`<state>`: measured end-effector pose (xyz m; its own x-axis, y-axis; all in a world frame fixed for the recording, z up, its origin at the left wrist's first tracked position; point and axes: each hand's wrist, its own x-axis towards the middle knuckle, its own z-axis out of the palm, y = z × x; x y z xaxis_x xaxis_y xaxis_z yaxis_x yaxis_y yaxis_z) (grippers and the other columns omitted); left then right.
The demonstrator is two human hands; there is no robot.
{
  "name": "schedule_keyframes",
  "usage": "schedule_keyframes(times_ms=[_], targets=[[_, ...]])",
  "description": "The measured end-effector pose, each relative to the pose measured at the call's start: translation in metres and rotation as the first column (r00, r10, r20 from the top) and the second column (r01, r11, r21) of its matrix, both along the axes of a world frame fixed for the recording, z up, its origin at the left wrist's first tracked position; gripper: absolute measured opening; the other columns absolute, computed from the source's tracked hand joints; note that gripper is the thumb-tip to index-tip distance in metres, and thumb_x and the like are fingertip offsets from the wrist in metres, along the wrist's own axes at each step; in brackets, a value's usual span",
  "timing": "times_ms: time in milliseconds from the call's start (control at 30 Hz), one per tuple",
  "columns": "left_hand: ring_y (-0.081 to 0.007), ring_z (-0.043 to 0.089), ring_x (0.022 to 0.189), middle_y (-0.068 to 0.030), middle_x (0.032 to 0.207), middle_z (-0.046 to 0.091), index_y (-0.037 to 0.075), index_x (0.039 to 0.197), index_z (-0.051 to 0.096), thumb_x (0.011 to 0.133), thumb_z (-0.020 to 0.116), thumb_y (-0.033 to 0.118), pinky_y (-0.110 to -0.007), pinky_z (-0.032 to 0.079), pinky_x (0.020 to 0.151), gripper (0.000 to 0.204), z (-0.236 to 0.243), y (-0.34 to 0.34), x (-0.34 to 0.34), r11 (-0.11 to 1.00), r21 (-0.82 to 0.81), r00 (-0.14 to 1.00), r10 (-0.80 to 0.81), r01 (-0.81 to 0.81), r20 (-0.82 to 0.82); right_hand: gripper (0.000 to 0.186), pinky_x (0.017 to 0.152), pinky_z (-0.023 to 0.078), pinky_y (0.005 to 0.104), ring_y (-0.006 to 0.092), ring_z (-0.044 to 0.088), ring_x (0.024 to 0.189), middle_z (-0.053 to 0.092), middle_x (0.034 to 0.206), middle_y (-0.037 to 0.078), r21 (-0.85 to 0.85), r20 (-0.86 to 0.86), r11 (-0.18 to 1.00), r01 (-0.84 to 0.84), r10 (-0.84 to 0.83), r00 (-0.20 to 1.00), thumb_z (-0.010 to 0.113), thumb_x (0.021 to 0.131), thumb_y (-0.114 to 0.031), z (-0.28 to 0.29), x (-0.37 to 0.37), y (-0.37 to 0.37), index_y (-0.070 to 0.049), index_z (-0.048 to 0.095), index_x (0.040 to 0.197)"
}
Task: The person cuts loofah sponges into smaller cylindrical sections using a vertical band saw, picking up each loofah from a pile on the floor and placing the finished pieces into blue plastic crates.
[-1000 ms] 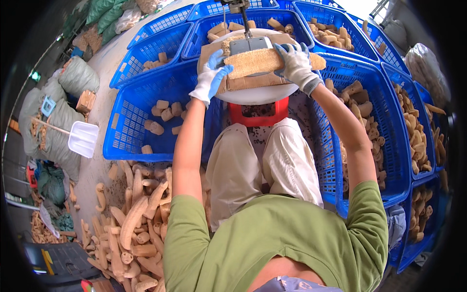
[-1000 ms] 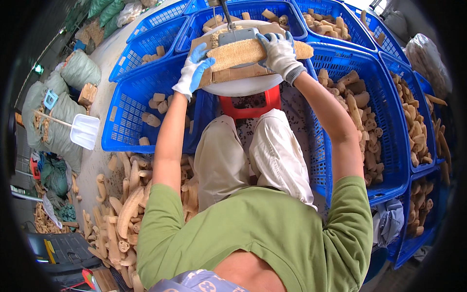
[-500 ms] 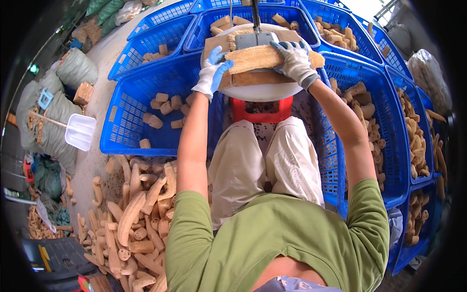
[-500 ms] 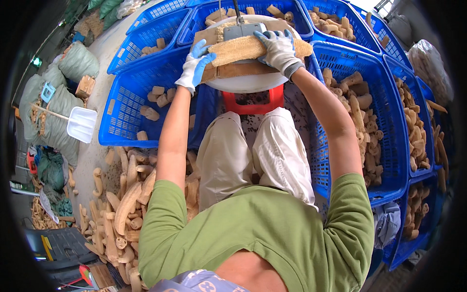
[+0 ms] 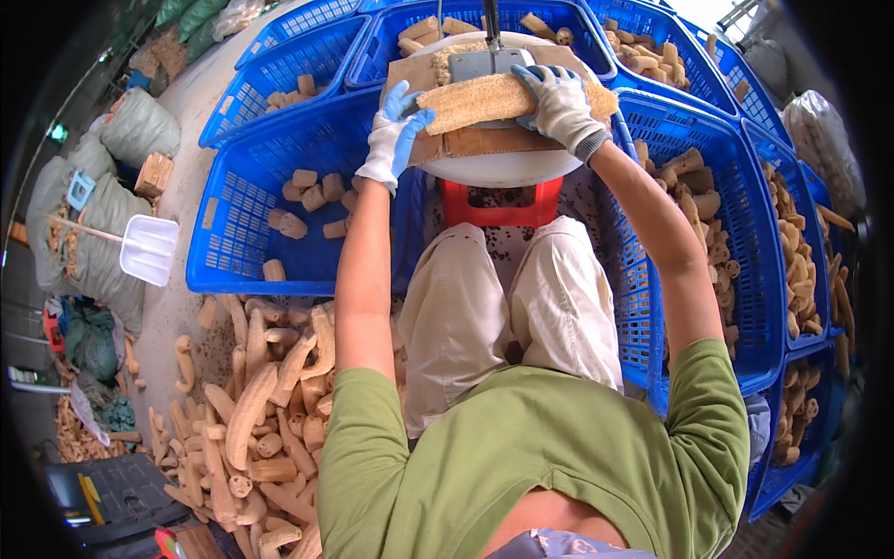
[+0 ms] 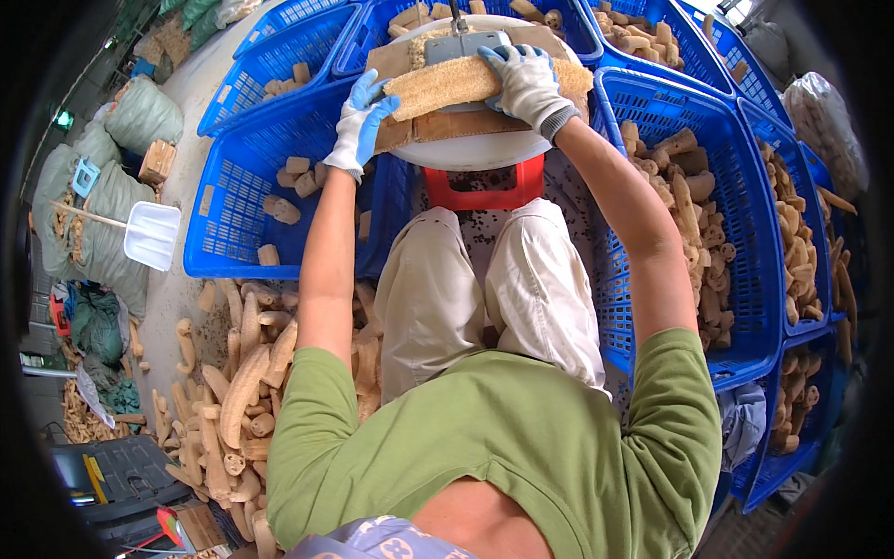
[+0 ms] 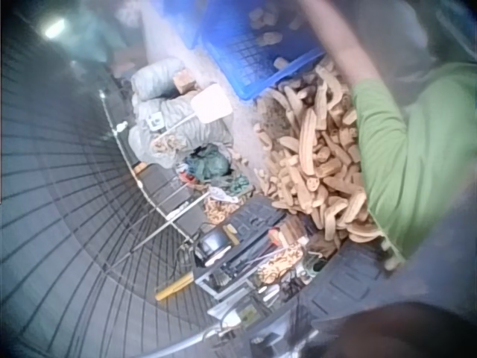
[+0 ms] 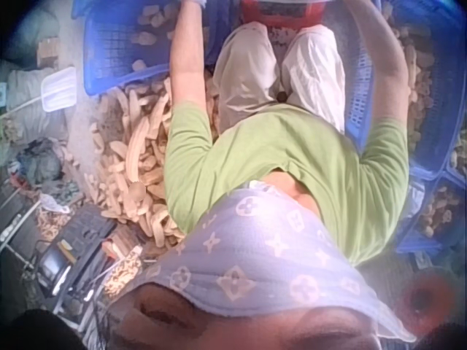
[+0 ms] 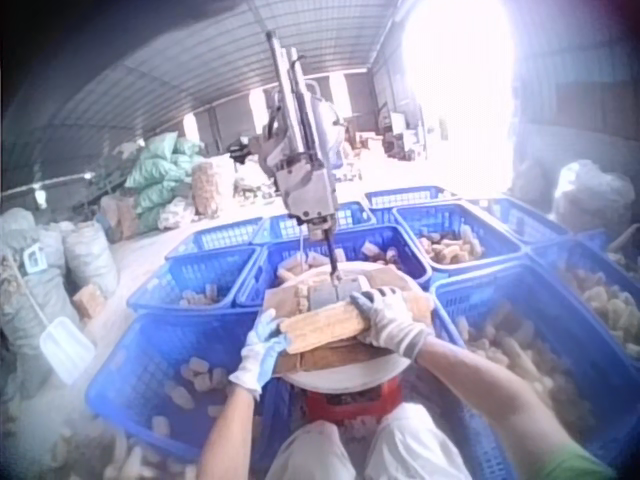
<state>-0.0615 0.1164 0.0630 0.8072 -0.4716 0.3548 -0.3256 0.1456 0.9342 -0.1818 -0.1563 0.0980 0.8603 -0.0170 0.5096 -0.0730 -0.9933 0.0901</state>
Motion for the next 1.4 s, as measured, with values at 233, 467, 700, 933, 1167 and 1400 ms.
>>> schedule_keyframes(times_ms=[233, 467, 700, 933, 1167, 1400], targets=[[-0.014, 0.054, 0.111, -0.0076, 0.129, 0.058, 0.013, 0.152, 0.04, 0.091, 0.068, 0.003, -0.027, 0.047, 0.097, 0.068, -0.006, -0.012, -0.001, 1.0, -0.002, 0.997, 0.031, -0.031, 0.075, 0.087, 0.109, 0.038, 0.047, 0.0308, 0.053, 0.123, 0.057, 0.13, 0.008, 0.0, 0.044, 1.0, -0.024, 0.024, 0.999, 0.086, 0.066, -0.032, -0.006, 0.003, -0.006, -0.025, 0.049, 0.144], [-0.0078, 0.052, 0.093, -0.0001, 0.125, 0.06, 0.011, 0.138, 0.055, 0.094, 0.059, 0.005, -0.024, 0.046, 0.083, 0.044, -0.02, -0.027, 0.018, 0.99, 0.001, 0.911, 0.129, -0.14, 0.392, 0.086, 0.105, 0.04, 0.0466, 0.0305, 0.053, 0.12, 0.056, 0.129, 0.007, -0.025, 0.078, 0.999, -0.04, 0.042, 0.996, 0.083, 0.066, -0.04, -0.01, 0.017, -0.011, -0.024, 0.05, 0.143], [-0.0227, 0.055, 0.124, -0.0119, 0.134, 0.058, 0.01, 0.14, 0.051, 0.103, 0.051, 0.016, -0.034, 0.042, 0.105, 0.037, -0.02, -0.039, 0.029, 0.962, 0.119, 0.888, 0.174, -0.246, 0.426, 0.085, 0.099, 0.044, 0.045, 0.03, 0.055, 0.118, 0.057, 0.126, 0.008, -0.07, -0.035, 0.997, 0.037, -0.039, 0.999, 0.084, 0.067, -0.044, 0.003, 0.03, -0.015, -0.023, 0.05, 0.143], [-0.0201, 0.062, 0.09, -0.0072, 0.108, 0.068, 0.009, 0.124, 0.061, 0.105, 0.044, 0.023, -0.036, 0.049, 0.082, 0.029, -0.036, -0.056, 0.066, 0.916, 0.11, 0.88, 0.331, -0.387, 0.34, 0.074, 0.095, 0.05, 0.0442, 0.0291, 0.061, 0.118, 0.062, 0.129, 0.008, -0.085, -0.199, 0.99, 0.109, -0.124, 0.972, 0.082, 0.07, -0.053, 0.027, 0.046, -0.009, -0.022, 0.06, 0.134], [-0.0311, 0.068, 0.095, -0.0173, 0.102, 0.071, 0.007, 0.11, 0.067, 0.101, 0.047, 0.034, -0.039, 0.051, 0.084, 0.035, -0.01, -0.073, 0.075, 0.821, 0.261, 0.842, 0.408, -0.508, 0.354, 0.072, 0.08, 0.058, 0.0388, 0.0295, 0.072, 0.091, 0.075, 0.098, 0.013, 0.103, -0.319, 0.99, 0.092, -0.054, 0.946, 0.082, 0.07, -0.057, 0.04, 0.074, -0.032, -0.015, 0.065, 0.126], [-0.0338, 0.065, 0.086, -0.0186, 0.094, 0.069, 0.002, 0.102, 0.065, 0.102, 0.039, 0.038, -0.044, 0.048, 0.077, 0.044, -0.013, -0.08, 0.107, 0.735, 0.395, 0.83, 0.437, -0.552, 0.346, 0.073, 0.088, 0.057, 0.037, 0.0271, 0.071, 0.097, 0.073, 0.107, 0.013, 0.239, -0.331, 0.966, 0.1, -0.015, 0.943, 0.091, 0.066, -0.043, 0.053, 0.09, -0.039, -0.014, 0.066, 0.128]])
